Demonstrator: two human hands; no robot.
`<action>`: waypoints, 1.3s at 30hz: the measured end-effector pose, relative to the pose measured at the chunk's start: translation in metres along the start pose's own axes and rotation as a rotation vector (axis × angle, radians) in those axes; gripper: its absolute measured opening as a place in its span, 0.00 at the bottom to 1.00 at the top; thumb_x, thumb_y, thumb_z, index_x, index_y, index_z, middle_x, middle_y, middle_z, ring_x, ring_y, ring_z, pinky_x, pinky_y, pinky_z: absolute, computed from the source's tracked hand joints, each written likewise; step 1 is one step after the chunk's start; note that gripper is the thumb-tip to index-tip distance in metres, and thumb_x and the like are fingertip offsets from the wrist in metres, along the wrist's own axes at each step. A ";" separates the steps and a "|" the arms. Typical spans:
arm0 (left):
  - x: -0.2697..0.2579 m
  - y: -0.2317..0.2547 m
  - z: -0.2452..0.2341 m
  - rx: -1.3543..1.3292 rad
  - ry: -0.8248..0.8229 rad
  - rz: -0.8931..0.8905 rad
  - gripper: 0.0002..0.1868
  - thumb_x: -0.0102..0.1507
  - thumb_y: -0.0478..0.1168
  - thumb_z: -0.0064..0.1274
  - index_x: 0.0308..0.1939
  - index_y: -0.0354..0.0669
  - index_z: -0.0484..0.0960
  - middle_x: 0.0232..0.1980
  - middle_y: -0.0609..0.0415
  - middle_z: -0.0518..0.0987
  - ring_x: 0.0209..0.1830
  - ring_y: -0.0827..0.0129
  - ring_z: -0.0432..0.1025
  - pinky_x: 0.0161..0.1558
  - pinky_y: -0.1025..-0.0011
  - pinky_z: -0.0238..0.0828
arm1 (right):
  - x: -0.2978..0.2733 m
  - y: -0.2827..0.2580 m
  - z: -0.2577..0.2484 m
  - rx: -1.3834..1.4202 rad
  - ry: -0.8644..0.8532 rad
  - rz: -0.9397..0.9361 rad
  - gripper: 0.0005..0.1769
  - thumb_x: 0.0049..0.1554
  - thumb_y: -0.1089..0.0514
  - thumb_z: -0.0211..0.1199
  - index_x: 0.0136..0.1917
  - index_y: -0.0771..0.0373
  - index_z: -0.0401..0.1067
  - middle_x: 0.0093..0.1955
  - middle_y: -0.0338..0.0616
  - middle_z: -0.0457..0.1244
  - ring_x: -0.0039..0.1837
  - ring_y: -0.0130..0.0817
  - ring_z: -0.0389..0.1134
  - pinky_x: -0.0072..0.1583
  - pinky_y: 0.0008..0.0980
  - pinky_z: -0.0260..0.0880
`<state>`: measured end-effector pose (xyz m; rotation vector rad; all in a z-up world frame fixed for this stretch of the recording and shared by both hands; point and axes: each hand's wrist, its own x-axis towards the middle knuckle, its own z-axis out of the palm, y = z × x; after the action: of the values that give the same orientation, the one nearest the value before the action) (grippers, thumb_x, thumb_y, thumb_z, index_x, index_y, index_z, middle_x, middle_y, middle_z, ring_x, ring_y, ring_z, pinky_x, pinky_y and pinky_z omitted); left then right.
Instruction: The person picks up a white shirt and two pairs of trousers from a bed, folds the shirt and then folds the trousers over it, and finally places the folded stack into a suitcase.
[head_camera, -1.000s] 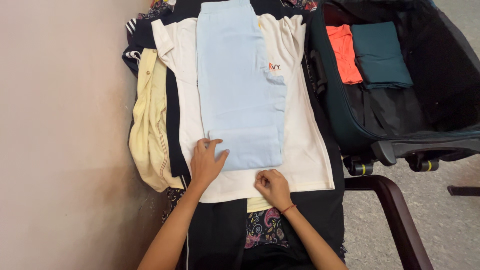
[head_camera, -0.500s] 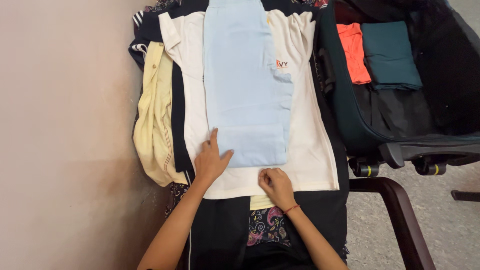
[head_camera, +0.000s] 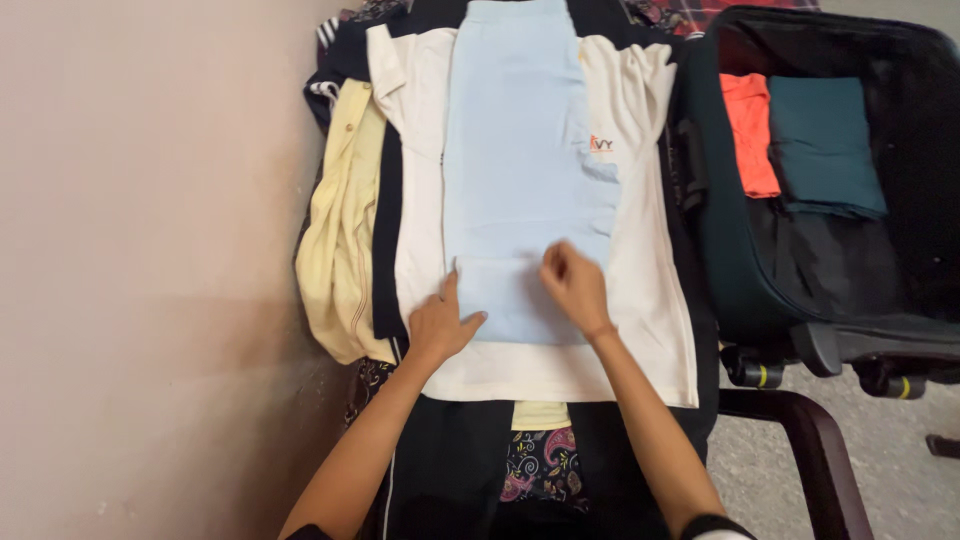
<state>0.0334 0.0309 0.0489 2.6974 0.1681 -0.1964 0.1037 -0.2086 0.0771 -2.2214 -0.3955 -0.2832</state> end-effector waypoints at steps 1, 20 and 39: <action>0.001 -0.001 0.002 -0.005 0.011 0.013 0.54 0.58 0.64 0.57 0.78 0.39 0.51 0.49 0.32 0.80 0.47 0.44 0.78 0.48 0.52 0.73 | 0.017 0.000 0.004 -0.049 0.036 -0.013 0.07 0.58 0.55 0.62 0.48 0.60 0.72 0.37 0.45 0.66 0.41 0.41 0.68 0.46 0.39 0.67; 0.005 -0.001 0.005 -0.098 -0.035 -0.083 0.38 0.69 0.61 0.35 0.79 0.47 0.56 0.50 0.34 0.83 0.51 0.43 0.78 0.55 0.50 0.71 | -0.009 -0.024 0.007 -0.390 -0.063 -0.347 0.36 0.45 0.29 0.69 0.50 0.63 0.75 0.42 0.46 0.66 0.45 0.44 0.65 0.49 0.44 0.59; 0.004 -0.001 0.000 -0.100 -0.033 -0.078 0.40 0.65 0.63 0.41 0.78 0.52 0.58 0.49 0.41 0.84 0.47 0.47 0.79 0.51 0.49 0.72 | -0.128 -0.093 -0.072 -0.128 -0.896 -0.090 0.34 0.51 0.49 0.67 0.70 0.54 0.66 0.61 0.46 0.67 0.57 0.44 0.70 0.59 0.40 0.69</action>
<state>0.0373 0.0322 0.0480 2.5883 0.2662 -0.2494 -0.0545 -0.2331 0.1458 -2.3539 -0.9672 0.6917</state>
